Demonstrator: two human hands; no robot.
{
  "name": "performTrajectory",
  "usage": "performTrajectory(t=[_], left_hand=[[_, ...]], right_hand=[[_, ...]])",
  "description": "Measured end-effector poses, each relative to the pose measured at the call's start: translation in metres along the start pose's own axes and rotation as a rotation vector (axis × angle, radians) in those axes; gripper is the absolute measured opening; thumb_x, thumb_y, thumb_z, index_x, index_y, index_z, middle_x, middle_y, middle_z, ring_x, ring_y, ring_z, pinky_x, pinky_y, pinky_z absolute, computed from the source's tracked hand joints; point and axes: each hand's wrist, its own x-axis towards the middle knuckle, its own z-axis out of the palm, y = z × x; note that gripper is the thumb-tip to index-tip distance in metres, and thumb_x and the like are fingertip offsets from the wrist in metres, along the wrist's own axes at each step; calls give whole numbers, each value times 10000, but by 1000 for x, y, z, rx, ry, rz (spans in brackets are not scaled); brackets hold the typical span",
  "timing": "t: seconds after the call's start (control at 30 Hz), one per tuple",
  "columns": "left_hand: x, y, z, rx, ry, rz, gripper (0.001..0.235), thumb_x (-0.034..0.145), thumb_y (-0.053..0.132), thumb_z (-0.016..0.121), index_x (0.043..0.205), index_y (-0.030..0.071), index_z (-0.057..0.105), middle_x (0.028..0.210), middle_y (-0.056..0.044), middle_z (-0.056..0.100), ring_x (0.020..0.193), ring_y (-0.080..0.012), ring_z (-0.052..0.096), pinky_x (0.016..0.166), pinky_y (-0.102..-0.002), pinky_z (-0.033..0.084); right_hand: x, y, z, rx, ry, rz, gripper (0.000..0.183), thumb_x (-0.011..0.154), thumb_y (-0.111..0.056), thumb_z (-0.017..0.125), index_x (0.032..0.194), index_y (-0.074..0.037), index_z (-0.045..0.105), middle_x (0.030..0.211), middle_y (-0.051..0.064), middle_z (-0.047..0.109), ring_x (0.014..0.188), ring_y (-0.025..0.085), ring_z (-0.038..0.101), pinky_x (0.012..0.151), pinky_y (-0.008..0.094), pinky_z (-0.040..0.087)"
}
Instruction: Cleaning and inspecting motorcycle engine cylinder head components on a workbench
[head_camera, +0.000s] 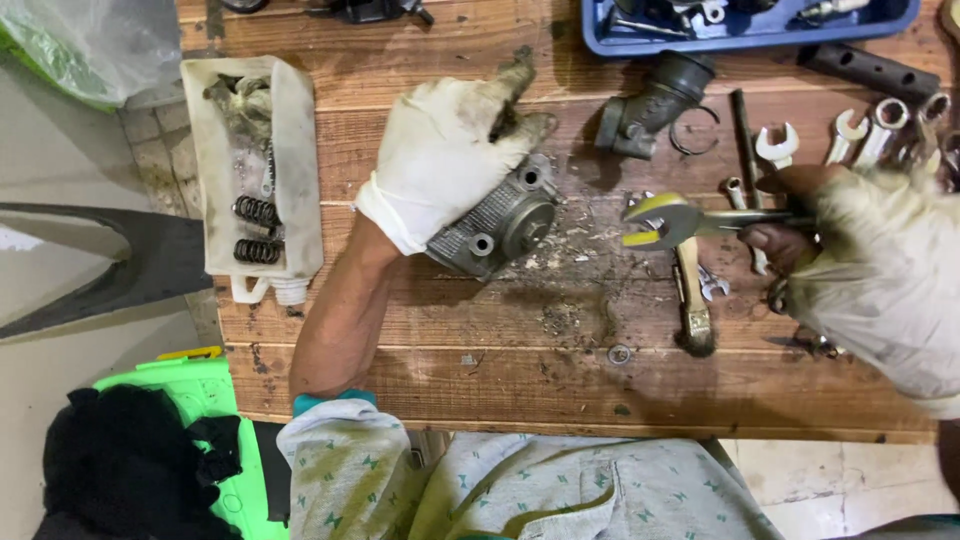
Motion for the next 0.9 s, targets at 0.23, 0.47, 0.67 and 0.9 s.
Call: performTrajectory(t=[0.23,0.47,0.67,0.9], left_hand=[[-4,9,-12,-170,56,-39,475,935,505,626,1284,205,747,928,-126,796,834,-328,732,701,-448,525],[-2,8,-9,-59,42,1,492,989,479,615,1341,152,718,1011,-173,780,924,-381,729,714,-471,532],[-3,13,-13,-160,42,-19,471,972,407,643,1317,94,721,969,-137,785,882,-315,742,701,-418,517],[-3,18,-15,-200,14,-132,488,956,448,651,1318,128,719,1012,-116,796,966,-271,751,755,-384,527]], right_hand=[[-58,-1,71,273,54,343,427,998,-319,729,1359,-113,631,1121,247,742,1016,484,691,878,529,512],[-87,38,122,420,266,243,402,1021,-68,687,1403,43,630,1183,222,723,1048,352,665,951,407,464],[-91,51,131,239,428,186,408,978,-32,766,1372,71,732,1305,289,602,1115,437,643,945,433,511],[-91,55,115,189,533,103,422,983,53,752,1394,140,716,1391,373,559,1237,541,607,1068,501,491]])
